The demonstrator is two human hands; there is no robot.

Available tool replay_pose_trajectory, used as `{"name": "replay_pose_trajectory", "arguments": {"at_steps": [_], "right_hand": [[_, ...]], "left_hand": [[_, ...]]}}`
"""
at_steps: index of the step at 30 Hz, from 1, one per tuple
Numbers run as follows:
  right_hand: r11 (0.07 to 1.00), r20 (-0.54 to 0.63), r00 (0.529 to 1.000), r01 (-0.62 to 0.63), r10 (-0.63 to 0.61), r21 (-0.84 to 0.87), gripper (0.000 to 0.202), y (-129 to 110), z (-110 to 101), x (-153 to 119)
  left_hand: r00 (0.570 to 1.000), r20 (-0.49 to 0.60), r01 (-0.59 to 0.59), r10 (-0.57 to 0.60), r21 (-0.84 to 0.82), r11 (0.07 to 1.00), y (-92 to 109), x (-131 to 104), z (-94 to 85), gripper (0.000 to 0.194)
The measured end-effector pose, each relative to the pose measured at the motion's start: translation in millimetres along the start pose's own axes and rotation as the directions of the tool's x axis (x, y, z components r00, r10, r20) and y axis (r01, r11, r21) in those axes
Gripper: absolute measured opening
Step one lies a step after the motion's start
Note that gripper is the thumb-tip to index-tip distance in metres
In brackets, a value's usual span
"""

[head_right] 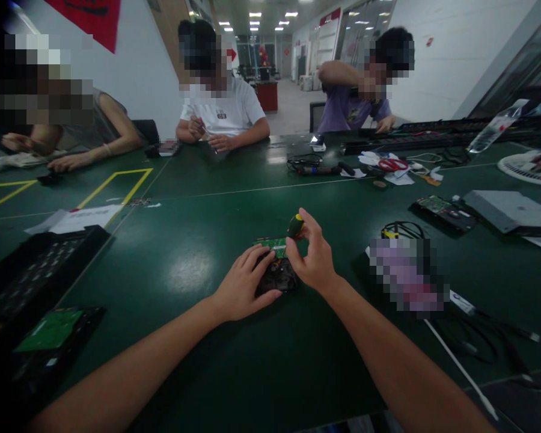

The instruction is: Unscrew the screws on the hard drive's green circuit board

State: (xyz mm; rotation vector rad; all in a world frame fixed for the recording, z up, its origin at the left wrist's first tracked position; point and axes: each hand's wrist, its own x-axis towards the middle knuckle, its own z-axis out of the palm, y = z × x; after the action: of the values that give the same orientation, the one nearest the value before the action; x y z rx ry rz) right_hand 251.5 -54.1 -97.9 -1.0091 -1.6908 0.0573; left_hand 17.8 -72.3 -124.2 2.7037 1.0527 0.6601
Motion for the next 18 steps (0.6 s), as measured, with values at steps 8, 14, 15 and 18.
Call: {"name": "replay_pose_trajectory", "arguments": {"at_steps": [8, 14, 15, 18], "right_hand": [[0.999, -0.045, 0.999, 0.012, -0.014, -0.053, 0.079, 2.5, 1.8, -0.4], [1.0, 0.01, 1.0, -0.001, 0.001, 0.023, 0.074, 2.1, 0.9, -0.7], [0.999, 0.014, 1.0, -0.01, 0.009, 0.036, 0.075, 2.7, 1.2, -0.8], [0.999, 0.009, 1.0, -0.013, 0.013, 0.046, 0.077, 4.8, 2.3, -1.3]], "left_hand": [[1.0, 0.005, 0.0, 0.0, 0.008, 1.0, -0.9, 0.4, 0.0, 0.088], [1.0, -0.006, -0.002, 0.002, -0.005, 1.0, -0.5, 0.3, 0.3, 0.088], [1.0, -0.008, -0.001, 0.001, -0.009, 1.0, -0.3, 0.3, 0.2, 0.088], [1.0, -0.009, 0.003, -0.003, -0.015, 1.0, 0.1, 0.2, -0.2, 0.088]]}}
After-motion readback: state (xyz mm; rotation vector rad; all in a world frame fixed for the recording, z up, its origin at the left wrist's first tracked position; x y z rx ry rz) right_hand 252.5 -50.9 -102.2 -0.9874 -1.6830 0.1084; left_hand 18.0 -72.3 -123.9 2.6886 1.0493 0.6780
